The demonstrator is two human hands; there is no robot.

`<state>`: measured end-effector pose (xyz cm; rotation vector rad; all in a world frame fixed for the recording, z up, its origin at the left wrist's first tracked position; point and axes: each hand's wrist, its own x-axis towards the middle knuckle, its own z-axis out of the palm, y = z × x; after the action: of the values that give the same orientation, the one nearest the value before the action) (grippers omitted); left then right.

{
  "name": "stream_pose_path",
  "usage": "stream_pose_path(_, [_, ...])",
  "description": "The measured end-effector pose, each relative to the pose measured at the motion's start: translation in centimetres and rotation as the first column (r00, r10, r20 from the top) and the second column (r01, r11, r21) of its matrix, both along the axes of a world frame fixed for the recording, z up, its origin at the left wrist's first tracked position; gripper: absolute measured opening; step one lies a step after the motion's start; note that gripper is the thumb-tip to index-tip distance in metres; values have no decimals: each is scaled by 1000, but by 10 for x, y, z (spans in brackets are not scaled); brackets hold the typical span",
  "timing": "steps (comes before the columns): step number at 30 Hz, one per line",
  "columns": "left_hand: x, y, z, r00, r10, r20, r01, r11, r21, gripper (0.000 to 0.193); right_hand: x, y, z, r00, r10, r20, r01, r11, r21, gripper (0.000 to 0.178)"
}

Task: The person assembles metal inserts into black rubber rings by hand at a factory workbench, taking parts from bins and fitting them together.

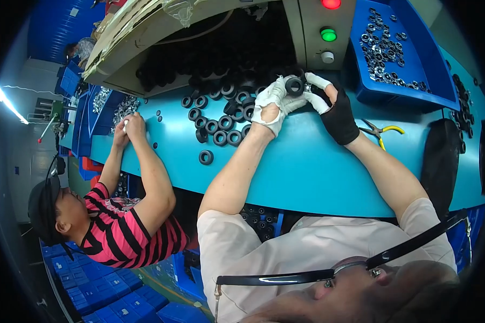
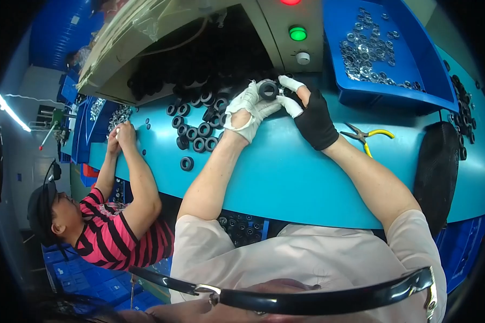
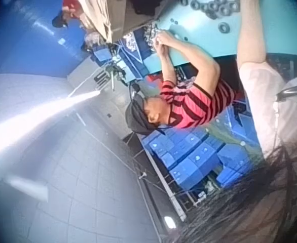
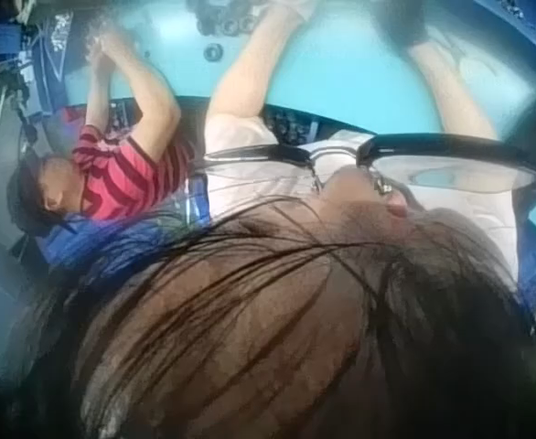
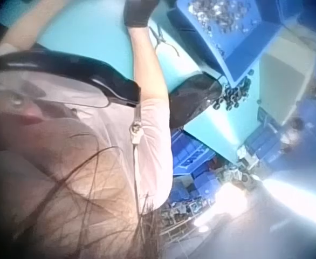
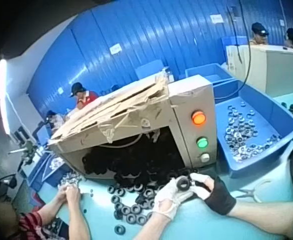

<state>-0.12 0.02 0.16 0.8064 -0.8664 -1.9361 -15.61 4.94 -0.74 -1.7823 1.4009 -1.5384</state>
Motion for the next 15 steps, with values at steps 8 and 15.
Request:
stream_pose_path(8, [1, 4, -4, 991, 58, -123, -45, 993, 106, 33, 3, 7, -3, 997, -43, -67, 33, 990, -138, 36])
stream_pose_path(15, [3, 5, -15, 985, -20, -170, 28, 998, 47, 28, 4, 9, -2, 996, -45, 79, 47, 999, -23, 34])
